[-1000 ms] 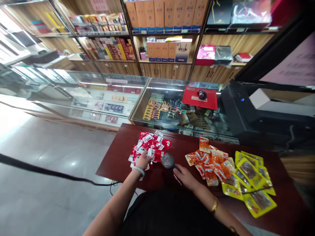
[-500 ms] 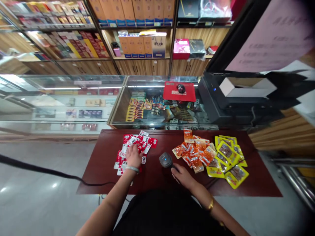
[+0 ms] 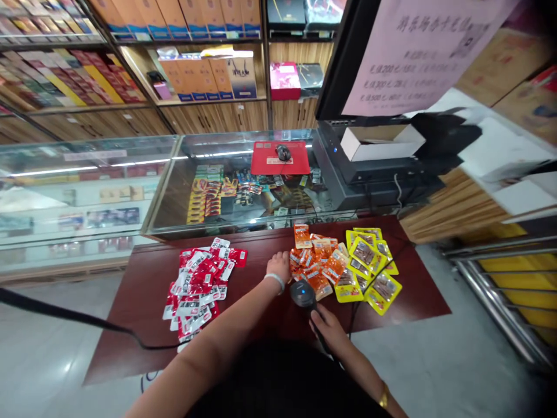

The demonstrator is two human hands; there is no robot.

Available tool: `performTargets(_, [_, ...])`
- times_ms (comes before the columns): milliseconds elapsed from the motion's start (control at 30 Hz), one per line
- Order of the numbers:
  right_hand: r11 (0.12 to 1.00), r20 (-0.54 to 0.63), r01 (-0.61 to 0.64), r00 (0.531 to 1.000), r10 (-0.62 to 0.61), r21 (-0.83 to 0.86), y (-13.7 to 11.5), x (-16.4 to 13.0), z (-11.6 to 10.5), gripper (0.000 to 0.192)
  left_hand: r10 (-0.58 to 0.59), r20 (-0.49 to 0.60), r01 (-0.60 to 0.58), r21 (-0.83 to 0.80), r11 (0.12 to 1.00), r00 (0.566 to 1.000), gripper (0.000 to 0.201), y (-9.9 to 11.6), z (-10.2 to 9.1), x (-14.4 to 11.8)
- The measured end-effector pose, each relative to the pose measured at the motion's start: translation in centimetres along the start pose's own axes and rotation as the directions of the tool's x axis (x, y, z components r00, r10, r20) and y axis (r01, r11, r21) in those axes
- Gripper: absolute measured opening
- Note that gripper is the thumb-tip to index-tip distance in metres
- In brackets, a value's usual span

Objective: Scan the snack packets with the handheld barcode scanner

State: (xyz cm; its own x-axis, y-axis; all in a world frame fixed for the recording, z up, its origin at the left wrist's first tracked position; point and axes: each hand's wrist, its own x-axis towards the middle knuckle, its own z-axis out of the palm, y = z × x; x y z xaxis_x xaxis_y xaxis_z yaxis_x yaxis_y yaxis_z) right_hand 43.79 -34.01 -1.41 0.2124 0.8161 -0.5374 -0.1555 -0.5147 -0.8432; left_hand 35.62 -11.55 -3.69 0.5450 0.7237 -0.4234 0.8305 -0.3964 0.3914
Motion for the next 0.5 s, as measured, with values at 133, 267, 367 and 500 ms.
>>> performTargets(133, [1.000, 0.007, -0.004, 1.000, 0.004, 0.014, 0.2, 0.0, -0.5, 0.064, -0.102, 0.016, 0.103, -0.102, 0.989, 0.995, 0.041, -2.4, 0.6, -0.8])
performTargets(267, [0.998, 0.055, -0.024, 0.998, 0.021, 0.053, -0.1, 0.8, 0.1, 0.061, -0.219, 0.019, 0.204, -0.458, 0.865, 0.975, 0.024, -6.6, 1.5, -2.9])
performTargets(367, [0.997, 0.094, -0.029, 0.995, 0.022, 0.066, -0.7, 1.5, 1.1, 0.063, -0.321, 0.068, 0.254, -0.770, 0.585, 0.945, 0.030, -9.2, 1.4, -5.0])
performTargets(500, [1.000, 0.159, -0.026, 0.987, 0.024, 0.015, -1.6, 2.3, 2.5, 0.063, -0.237, 0.151, 0.186, -0.974, 0.132, 0.960, 0.050, -11.6, -0.2, -7.7])
